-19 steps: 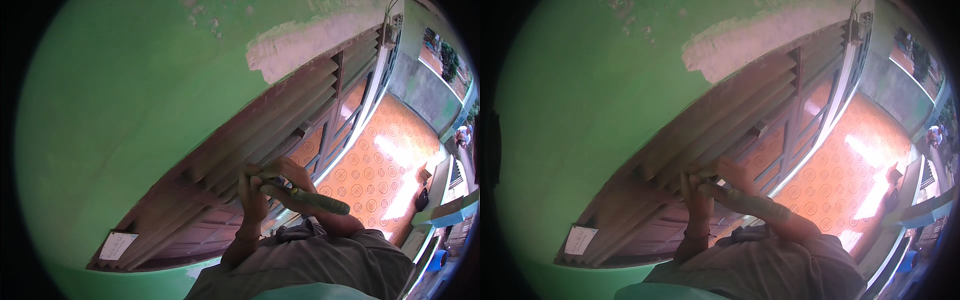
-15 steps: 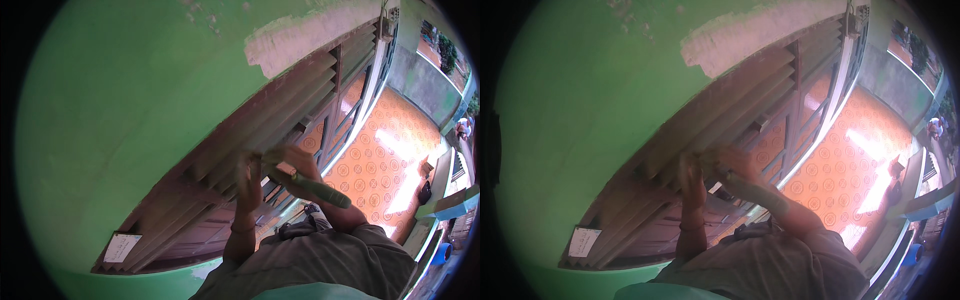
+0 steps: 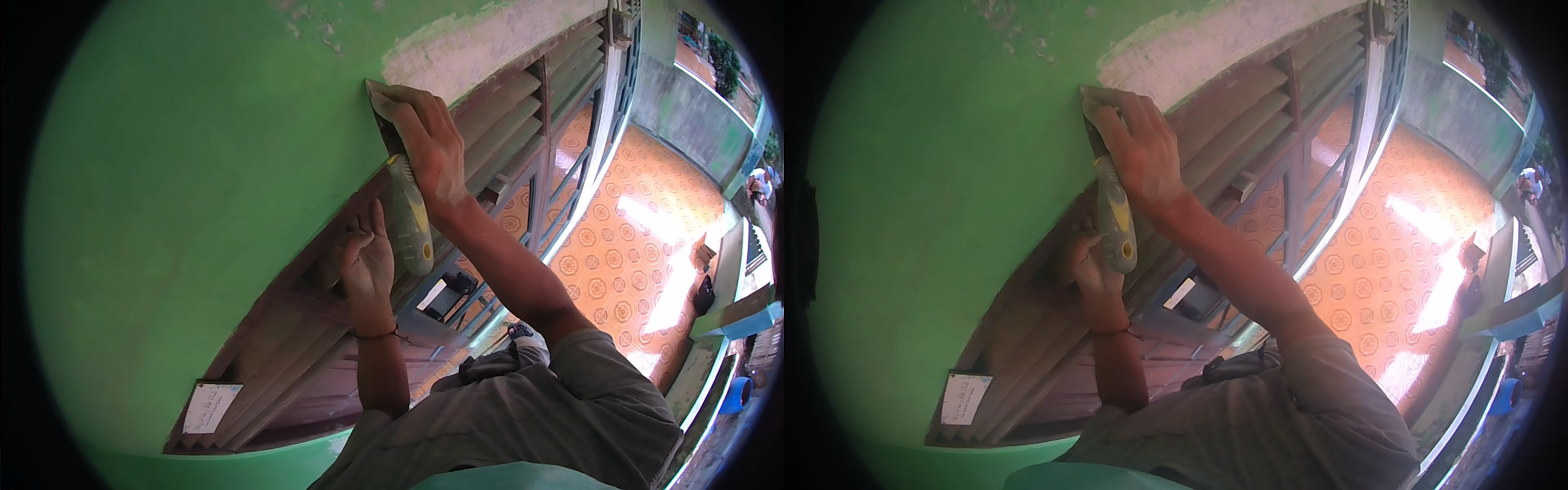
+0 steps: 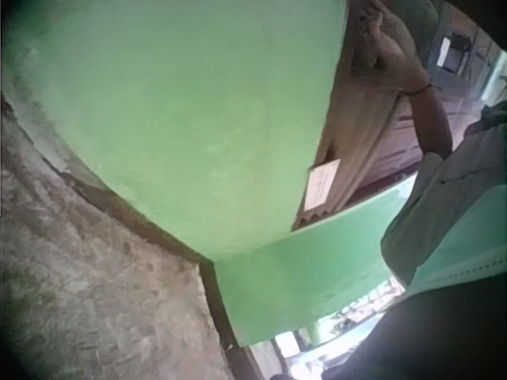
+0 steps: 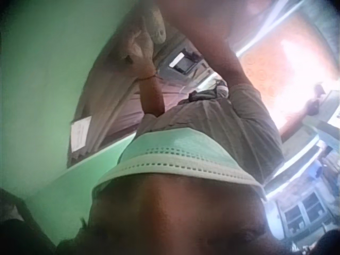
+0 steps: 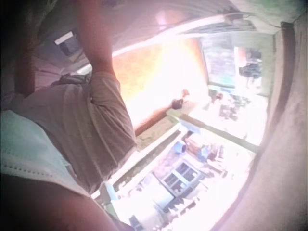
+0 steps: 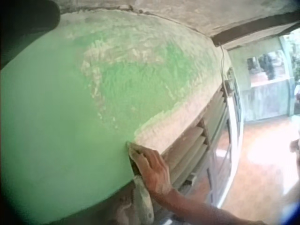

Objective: The person scrapes old paint from a green wall using a handheld scraper. They repeatedly remove flakes and residue from the upper wall area near a wooden slatted structure.

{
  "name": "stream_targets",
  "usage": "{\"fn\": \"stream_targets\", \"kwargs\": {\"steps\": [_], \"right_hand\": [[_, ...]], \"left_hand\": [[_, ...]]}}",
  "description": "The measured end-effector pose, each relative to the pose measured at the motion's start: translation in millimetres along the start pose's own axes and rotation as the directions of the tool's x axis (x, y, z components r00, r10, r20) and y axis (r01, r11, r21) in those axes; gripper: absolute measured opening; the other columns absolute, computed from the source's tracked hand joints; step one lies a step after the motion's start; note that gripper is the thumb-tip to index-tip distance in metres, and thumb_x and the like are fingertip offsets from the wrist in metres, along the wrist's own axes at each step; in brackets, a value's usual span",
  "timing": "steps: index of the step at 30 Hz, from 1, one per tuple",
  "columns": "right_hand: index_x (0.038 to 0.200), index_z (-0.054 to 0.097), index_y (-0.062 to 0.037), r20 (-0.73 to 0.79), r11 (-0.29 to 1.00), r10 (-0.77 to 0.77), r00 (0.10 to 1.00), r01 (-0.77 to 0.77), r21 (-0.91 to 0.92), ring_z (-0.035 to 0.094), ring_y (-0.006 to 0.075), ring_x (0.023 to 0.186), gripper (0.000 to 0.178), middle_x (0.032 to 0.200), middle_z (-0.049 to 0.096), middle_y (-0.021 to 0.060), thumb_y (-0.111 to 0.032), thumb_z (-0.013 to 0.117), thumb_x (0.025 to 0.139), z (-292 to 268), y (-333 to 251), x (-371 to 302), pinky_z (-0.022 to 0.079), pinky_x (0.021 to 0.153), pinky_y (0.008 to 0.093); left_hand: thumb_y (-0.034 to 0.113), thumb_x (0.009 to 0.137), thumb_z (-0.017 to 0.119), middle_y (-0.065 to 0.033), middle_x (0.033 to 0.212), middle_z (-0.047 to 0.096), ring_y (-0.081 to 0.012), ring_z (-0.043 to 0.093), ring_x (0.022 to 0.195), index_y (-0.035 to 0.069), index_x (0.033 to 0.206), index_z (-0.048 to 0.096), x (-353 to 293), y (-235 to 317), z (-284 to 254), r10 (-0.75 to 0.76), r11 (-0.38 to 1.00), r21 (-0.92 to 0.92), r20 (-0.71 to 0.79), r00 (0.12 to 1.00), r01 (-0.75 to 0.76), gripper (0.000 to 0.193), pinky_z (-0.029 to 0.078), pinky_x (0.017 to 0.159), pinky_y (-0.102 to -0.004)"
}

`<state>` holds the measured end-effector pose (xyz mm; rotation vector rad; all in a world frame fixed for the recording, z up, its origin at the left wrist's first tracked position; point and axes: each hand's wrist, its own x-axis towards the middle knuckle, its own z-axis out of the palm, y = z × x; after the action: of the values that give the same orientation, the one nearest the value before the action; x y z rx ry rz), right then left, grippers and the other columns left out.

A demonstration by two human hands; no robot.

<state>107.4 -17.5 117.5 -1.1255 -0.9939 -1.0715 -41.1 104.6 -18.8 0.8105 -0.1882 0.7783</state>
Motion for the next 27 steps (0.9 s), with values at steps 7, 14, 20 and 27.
{"fn": "stream_targets", "kwargs": {"steps": [7,14,20,27], "right_hand": [[0.112,0.065,-0.0009,-0.068,0.997,0.070,0.995,-0.069,0.019,0.064,0.0355,0.093,0.033,0.111,0.064,0.0138,-0.009,0.066,0.080,8.9,1.0,2.5,0.054,0.077,0.0429],[0.114,0.065,-0.0030,-0.065,0.992,0.095,0.993,-0.100,-0.081,0.062,0.0354,0.092,0.034,0.105,0.063,0.0134,-0.009,0.067,0.080,9.5,1.4,10.9,0.053,0.078,0.0435],[0.120,0.063,-0.0061,-0.109,0.993,0.060,0.992,-0.070,-0.091,0.059,0.0351,0.092,0.040,0.102,0.062,0.0115,-0.007,0.069,0.080,11.1,10.1,23.6,0.051,0.078,0.0446],[0.123,0.061,-0.0055,0.001,0.991,0.091,0.996,-0.091,-0.098,0.058,0.0351,0.093,0.037,0.104,0.059,0.0139,-0.012,0.061,0.086,9.3,15.7,25.7,0.049,0.081,0.0450]], "left_hand": [[0.038,0.100,0.052,-0.0138,0.151,0.053,-0.0297,0.041,0.147,0.003,0.146,0.052,12.7,2.1,3.0,0.083,0.911,-0.380,-0.211,0.974,-0.160,0.057,0.021,0.128,-0.0508],[0.045,0.101,0.054,-0.0141,0.153,0.052,-0.0307,0.043,0.146,0.004,0.146,0.052,37.2,8.5,26.8,0.142,0.805,-0.534,-0.246,0.959,-0.257,0.061,0.026,0.126,-0.0489],[0.042,0.100,0.056,-0.0150,0.151,0.054,-0.0310,0.047,0.143,0.001,0.144,0.053,33.3,3.9,35.9,0.222,0.919,-0.241,-0.334,0.916,-0.311,0.060,0.030,0.124,-0.0496],[0.040,0.102,0.054,-0.0158,0.150,0.054,-0.0333,0.049,0.141,0.001,0.144,0.053,40.6,3.1,13.2,0.254,0.960,-0.036,-0.304,0.918,-0.277,0.058,0.031,0.123,-0.0502]]}}
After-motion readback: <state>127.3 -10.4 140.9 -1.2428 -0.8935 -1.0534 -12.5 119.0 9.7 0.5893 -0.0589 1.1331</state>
